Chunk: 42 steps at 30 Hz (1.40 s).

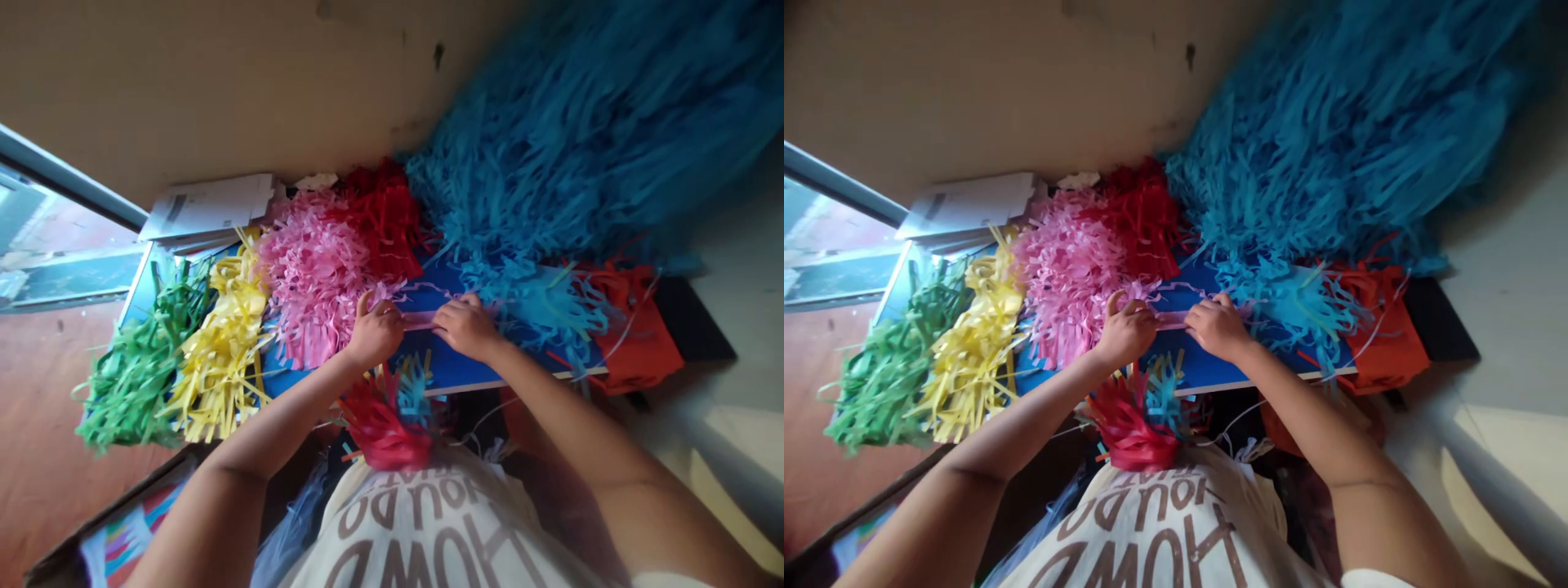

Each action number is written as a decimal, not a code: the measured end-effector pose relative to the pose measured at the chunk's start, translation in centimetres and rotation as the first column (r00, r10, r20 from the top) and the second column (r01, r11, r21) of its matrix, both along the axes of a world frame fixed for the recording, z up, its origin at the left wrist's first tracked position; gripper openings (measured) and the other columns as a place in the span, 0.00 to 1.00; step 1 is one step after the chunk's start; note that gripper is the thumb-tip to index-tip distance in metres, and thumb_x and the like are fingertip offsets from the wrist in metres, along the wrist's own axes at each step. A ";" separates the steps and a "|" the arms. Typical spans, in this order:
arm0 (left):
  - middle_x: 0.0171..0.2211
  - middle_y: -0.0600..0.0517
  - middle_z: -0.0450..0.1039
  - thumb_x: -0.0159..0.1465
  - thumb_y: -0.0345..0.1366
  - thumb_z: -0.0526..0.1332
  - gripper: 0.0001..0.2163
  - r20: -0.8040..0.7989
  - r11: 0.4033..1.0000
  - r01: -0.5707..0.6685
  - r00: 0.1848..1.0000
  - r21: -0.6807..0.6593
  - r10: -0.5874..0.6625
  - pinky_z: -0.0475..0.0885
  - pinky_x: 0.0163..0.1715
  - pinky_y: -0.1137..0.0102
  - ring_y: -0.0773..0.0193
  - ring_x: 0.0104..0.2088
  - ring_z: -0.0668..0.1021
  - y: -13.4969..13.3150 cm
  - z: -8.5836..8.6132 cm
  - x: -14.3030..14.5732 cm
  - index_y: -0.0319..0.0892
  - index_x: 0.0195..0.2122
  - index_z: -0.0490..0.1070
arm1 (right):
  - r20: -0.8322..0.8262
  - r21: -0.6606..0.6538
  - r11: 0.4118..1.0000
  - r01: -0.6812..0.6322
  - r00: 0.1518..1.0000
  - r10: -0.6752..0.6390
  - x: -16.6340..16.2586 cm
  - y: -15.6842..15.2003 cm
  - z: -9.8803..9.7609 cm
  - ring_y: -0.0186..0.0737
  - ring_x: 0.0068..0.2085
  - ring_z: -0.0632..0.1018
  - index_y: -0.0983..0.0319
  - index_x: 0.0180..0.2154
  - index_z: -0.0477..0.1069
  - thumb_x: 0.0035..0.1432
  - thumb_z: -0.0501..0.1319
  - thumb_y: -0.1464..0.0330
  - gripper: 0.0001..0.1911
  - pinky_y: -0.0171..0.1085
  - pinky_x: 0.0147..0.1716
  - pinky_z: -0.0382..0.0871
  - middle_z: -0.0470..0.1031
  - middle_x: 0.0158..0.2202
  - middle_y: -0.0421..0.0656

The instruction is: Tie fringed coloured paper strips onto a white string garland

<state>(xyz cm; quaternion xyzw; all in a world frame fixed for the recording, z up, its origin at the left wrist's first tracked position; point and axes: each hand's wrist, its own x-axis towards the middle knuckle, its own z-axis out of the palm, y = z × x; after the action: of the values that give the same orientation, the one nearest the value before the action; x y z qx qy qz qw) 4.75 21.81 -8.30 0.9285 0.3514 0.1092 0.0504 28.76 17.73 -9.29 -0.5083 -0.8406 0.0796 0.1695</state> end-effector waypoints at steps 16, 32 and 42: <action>0.36 0.51 0.82 0.67 0.43 0.61 0.12 0.141 0.979 -0.092 0.983 -0.182 0.119 0.59 0.56 0.51 0.56 0.43 0.77 1.6 -0.9 -2.6 0.46 0.31 0.81 | -0.235 -0.092 0.982 0.164 0.955 -0.182 1.8 0.7 -2.1 0.41 0.40 0.74 0.58 0.27 0.78 0.61 0.64 0.64 0.11 0.40 0.42 0.62 0.79 0.34 0.42; 0.44 0.46 0.78 0.65 0.40 0.62 0.09 -0.003 0.990 -0.136 0.991 -0.043 0.136 0.57 0.58 0.45 0.47 0.49 0.74 1.4 0.3 -0.9 0.49 0.45 0.78 | 0.035 -0.075 0.943 0.324 0.946 -0.323 -0.2 1.1 0.1 0.49 0.43 0.72 0.60 0.36 0.76 0.56 0.65 0.68 0.04 0.44 0.42 0.57 0.78 0.38 0.46; 0.46 0.48 0.79 0.64 0.37 0.62 0.09 -0.030 0.994 0.095 0.995 0.049 -0.093 0.51 0.66 0.44 0.47 0.55 0.73 0.7 0.7 0.2 0.49 0.41 0.80 | 0.140 0.111 0.990 -0.091 0.987 0.075 -1.7 0.2 0.2 0.48 0.53 0.69 0.58 0.36 0.80 0.68 0.53 0.71 0.16 0.51 0.56 0.49 0.81 0.41 0.45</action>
<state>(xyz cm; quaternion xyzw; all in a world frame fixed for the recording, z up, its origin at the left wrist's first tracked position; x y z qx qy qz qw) 4.93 22.53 -7.58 0.9464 0.3051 0.1027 0.0275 27.11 17.98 -9.05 -0.4663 -0.8738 0.0026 0.1380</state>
